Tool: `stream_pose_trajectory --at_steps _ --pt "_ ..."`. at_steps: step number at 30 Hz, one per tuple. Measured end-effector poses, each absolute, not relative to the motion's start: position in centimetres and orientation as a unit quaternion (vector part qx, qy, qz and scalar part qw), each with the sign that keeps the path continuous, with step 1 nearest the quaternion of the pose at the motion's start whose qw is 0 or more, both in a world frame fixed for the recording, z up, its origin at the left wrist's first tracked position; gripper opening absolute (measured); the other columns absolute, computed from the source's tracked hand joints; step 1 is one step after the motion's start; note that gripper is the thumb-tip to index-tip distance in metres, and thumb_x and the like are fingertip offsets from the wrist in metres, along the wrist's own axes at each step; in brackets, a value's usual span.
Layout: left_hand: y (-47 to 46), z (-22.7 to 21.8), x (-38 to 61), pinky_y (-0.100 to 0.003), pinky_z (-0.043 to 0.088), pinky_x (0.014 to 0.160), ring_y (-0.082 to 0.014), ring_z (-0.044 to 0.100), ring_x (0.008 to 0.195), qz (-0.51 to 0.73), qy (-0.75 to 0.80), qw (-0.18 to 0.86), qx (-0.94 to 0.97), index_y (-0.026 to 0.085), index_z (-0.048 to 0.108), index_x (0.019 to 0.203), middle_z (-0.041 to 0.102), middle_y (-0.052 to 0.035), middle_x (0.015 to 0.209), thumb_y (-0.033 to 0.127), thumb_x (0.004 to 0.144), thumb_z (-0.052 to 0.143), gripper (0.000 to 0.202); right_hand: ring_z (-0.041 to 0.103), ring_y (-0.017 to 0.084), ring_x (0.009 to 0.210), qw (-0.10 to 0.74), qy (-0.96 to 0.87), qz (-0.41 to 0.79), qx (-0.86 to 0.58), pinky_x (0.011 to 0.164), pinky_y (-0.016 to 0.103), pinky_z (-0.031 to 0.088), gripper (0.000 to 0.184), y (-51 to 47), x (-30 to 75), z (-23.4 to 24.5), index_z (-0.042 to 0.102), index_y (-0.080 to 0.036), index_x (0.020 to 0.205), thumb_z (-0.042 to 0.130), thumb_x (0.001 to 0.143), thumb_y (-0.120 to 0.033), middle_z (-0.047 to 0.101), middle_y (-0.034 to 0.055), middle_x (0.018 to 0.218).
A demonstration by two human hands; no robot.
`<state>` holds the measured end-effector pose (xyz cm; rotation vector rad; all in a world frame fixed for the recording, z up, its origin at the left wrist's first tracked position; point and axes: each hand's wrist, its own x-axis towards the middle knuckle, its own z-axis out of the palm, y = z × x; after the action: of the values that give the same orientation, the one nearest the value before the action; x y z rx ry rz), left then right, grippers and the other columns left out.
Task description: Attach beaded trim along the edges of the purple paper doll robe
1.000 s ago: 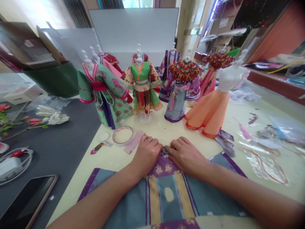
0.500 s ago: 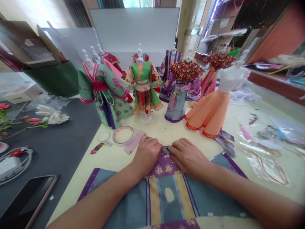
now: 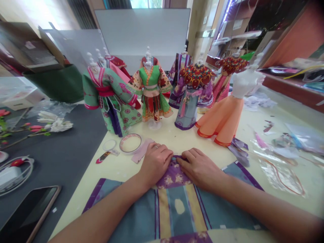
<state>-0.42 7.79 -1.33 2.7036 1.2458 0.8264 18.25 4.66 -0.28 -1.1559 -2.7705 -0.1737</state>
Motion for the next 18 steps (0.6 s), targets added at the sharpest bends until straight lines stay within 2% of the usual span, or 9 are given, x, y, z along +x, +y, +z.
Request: stream_pose_trajectory --at_steps 3,11,18 --pt "7.83 -1.44 -0.40 -0.036 0.032 0.084 -0.0156 0.050 0.075 0.258 0.404 0.035 0.877 0.019 0.064 0.081 0.061 -0.0015 0.075 0.023 0.088 0.046 0.020 0.045 0.022 0.081 0.065 -0.919 -0.058 -0.385 0.075 0.035 0.036 0.019 4.65 18.25 -0.32 0.059 -0.013 0.099 0.044 0.087 -0.015 0.050 0.0092 0.082" --pt "7.81 -1.58 -0.28 -0.038 0.032 0.081 -0.0175 0.047 0.072 0.203 0.392 -0.041 0.896 0.018 0.064 0.075 0.058 -0.0027 0.070 0.019 0.087 0.045 0.022 0.045 0.021 0.081 0.075 -0.917 -0.048 -0.389 0.075 0.035 0.036 0.019 4.64 18.25 -0.41 0.059 -0.013 0.100 0.045 0.087 -0.015 0.050 0.0091 0.084" --pt "7.80 -1.78 -0.25 -0.037 0.032 0.081 -0.0175 0.046 0.071 0.193 0.394 -0.052 0.897 0.018 0.063 0.074 0.056 -0.0023 0.069 0.017 0.086 0.046 0.020 0.044 0.022 0.081 0.061 -0.916 -0.050 -0.393 0.075 0.035 0.036 0.018 4.62 18.26 -0.28 0.059 -0.013 0.100 0.047 0.086 -0.015 0.050 0.0091 0.084"
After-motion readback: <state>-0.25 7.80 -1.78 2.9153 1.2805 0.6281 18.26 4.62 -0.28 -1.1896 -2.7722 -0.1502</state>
